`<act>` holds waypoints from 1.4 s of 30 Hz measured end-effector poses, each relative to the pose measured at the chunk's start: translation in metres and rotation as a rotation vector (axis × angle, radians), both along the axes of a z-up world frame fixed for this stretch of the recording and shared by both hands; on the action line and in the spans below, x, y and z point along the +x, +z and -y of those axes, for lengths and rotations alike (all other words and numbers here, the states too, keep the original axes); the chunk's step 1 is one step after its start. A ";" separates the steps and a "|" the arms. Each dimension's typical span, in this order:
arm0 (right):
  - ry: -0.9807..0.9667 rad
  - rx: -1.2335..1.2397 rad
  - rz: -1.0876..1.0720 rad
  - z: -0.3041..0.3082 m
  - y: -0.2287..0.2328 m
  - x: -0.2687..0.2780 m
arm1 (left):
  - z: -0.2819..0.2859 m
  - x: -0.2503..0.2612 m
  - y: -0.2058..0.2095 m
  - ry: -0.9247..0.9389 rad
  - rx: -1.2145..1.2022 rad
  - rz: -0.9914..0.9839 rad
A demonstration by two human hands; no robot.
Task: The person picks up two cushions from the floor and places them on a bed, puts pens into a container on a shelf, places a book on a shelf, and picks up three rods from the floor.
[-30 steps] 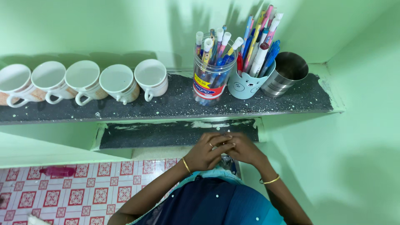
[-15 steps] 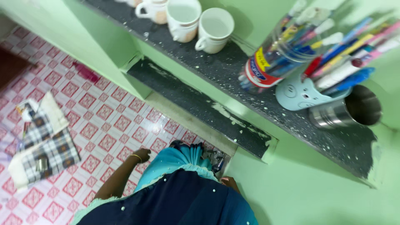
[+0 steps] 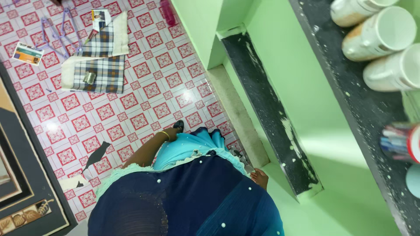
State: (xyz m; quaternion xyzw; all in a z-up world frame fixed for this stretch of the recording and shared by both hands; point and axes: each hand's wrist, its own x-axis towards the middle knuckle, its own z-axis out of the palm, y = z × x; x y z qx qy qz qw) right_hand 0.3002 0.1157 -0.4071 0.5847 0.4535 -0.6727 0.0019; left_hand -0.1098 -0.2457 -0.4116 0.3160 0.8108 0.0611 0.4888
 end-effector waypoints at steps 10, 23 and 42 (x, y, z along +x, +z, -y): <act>0.691 0.512 -0.022 0.054 -0.010 -0.198 | 0.073 -0.178 0.018 0.403 0.467 -0.161; 0.887 0.110 0.010 -0.029 -0.023 -0.503 | 0.263 -0.129 -0.033 1.366 -0.003 -0.349; 1.742 0.137 -0.316 0.122 0.017 -0.910 | 0.049 -0.010 0.033 1.827 -0.066 -0.117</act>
